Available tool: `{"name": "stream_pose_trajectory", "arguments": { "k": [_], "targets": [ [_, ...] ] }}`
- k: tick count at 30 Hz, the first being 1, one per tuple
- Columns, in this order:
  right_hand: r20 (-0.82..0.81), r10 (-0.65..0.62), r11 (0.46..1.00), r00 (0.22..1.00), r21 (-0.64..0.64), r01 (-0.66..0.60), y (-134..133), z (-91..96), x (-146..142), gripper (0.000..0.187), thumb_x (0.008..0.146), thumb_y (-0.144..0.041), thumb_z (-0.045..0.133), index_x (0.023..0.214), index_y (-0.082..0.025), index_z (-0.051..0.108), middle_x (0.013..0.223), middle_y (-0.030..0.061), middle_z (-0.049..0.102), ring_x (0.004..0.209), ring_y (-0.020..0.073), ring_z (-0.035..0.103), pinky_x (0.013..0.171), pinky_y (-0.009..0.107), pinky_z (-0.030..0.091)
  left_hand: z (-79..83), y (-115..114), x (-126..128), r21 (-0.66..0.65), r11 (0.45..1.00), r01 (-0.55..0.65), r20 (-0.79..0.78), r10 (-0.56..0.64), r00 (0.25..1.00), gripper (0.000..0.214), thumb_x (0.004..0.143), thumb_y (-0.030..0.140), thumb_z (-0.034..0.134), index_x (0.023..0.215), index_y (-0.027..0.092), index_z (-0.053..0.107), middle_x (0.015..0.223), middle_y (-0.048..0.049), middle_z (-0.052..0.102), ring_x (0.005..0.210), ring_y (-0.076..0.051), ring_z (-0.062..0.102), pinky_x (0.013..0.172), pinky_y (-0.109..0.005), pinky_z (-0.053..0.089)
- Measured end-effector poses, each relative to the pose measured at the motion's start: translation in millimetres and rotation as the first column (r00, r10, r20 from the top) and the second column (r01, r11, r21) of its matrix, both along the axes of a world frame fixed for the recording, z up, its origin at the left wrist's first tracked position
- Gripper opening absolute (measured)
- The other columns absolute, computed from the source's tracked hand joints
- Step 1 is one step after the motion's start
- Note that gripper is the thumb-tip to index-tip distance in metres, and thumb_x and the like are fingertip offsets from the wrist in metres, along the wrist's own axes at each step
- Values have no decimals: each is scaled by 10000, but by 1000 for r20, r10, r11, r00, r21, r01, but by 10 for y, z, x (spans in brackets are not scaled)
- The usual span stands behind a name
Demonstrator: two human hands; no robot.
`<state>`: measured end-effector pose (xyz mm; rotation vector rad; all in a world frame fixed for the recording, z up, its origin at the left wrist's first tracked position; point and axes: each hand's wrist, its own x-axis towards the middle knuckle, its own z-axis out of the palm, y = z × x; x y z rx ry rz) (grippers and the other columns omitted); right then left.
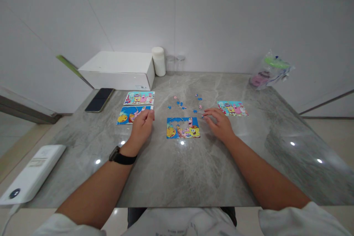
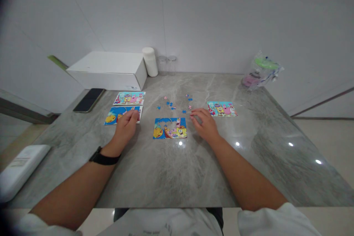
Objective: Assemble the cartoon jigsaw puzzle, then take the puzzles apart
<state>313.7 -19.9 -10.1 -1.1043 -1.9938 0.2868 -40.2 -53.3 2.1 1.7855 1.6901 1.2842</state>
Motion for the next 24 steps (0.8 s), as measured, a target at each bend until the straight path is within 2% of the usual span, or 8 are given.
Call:
{"name": "stream_pose_trajectory", "arguments": {
  "k": [2,5,9,13,16,24],
  "targets": [
    [-54,-62,998,997,-7,62,21,2,27,166,1007,-328,591,1030,-273,746,1066,64,768,1050,259,710,1005,474,537,-2,-4,5,-15,998,-54,189,56,980,491,1067,498,432,660,222,450,638,7,480,635,-165,464,631,-312,377],
    [-92,-136,990,986,-40,132,37,-15,49,159,992,-327,593,1004,-268,740,1016,53,771,1006,257,716,956,450,548,-23,-5,49,-30,999,-34,404,43,914,544,1063,551,450,631,223,407,601,14,420,574,-145,395,565,-307,331],
    [-86,-113,993,990,-47,110,40,-34,39,150,981,-313,597,979,-261,738,993,51,768,984,251,713,933,431,545,-20,-2,126,-91,996,-3,575,55,816,579,1033,612,501,612,227,398,543,29,354,489,-124,315,472,-294,256],
    [-75,-62,997,995,-44,59,30,-21,9,156,983,-303,591,978,-260,741,987,55,766,977,253,712,928,432,542,0,-3,156,-105,994,21,664,54,746,577,991,657,556,632,227,418,520,45,338,448,-106,274,438,-276,210],
    [-71,-70,996,995,-61,66,24,-4,-2,170,983,-308,582,969,-267,747,981,57,769,968,259,713,924,440,549,-4,-3,156,-100,994,39,702,43,711,549,982,650,578,659,225,447,525,49,351,439,-100,288,434,-266,213],
    [-79,-101,994,992,-44,97,28,-14,19,167,974,-309,588,944,-265,746,970,58,768,967,260,712,916,436,555,-91,29,153,-139,988,69,748,59,661,511,985,609,585,679,222,452,522,61,363,432,-91,296,429,-236,247]
  ]
}}
